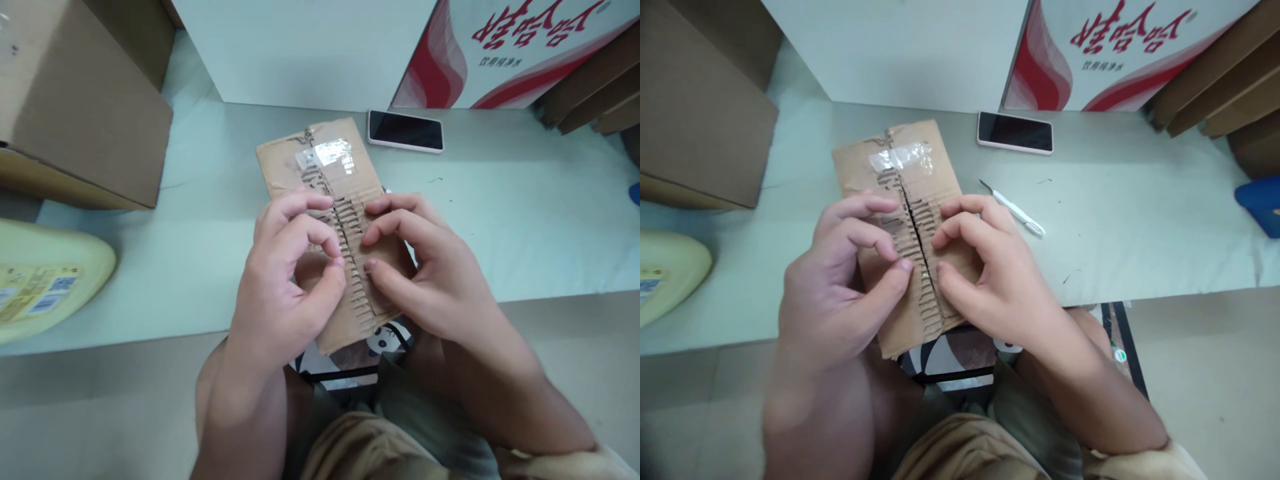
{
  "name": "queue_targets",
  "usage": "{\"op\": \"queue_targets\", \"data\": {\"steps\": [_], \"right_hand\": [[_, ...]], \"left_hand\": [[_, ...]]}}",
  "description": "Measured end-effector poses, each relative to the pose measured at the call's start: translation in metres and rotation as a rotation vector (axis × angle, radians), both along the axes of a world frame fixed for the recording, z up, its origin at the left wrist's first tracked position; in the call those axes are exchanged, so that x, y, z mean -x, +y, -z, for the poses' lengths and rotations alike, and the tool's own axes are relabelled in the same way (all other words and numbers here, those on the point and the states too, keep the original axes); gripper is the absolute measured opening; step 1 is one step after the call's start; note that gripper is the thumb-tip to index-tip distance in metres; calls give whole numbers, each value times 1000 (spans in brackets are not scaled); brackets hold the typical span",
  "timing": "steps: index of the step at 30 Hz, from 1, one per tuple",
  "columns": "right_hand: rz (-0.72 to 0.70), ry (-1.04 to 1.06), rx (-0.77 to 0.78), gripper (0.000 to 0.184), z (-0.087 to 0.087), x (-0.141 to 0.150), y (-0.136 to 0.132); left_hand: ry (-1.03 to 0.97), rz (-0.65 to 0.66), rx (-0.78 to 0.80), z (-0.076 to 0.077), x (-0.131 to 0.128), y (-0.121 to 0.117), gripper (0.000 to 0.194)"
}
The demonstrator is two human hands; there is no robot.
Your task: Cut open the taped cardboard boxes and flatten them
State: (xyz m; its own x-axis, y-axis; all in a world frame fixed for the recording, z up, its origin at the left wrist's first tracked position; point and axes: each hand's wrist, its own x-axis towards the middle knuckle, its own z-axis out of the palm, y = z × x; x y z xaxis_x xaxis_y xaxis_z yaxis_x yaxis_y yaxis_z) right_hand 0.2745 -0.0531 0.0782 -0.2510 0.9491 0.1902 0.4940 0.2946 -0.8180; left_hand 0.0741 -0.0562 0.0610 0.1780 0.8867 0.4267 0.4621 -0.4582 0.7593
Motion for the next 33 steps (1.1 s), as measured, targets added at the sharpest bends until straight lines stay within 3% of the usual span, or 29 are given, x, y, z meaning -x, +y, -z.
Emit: {"op": "queue_targets", "data": {"steps": [8,15,25,33], "right_hand": [[-5,82,16,5,1,0,-1],[3,-5,3,11,1,2,-1],[-7,115,67,8,0,0,0],[10,66,60,9,1,2,2]], "left_hand": [[10,-10,-18,3,0,2,24],[48,-14,-12,2,0,3,21],[28,-26,-5,4,0,3,17],[-17,-38,3,2,-2,3,19]]}}
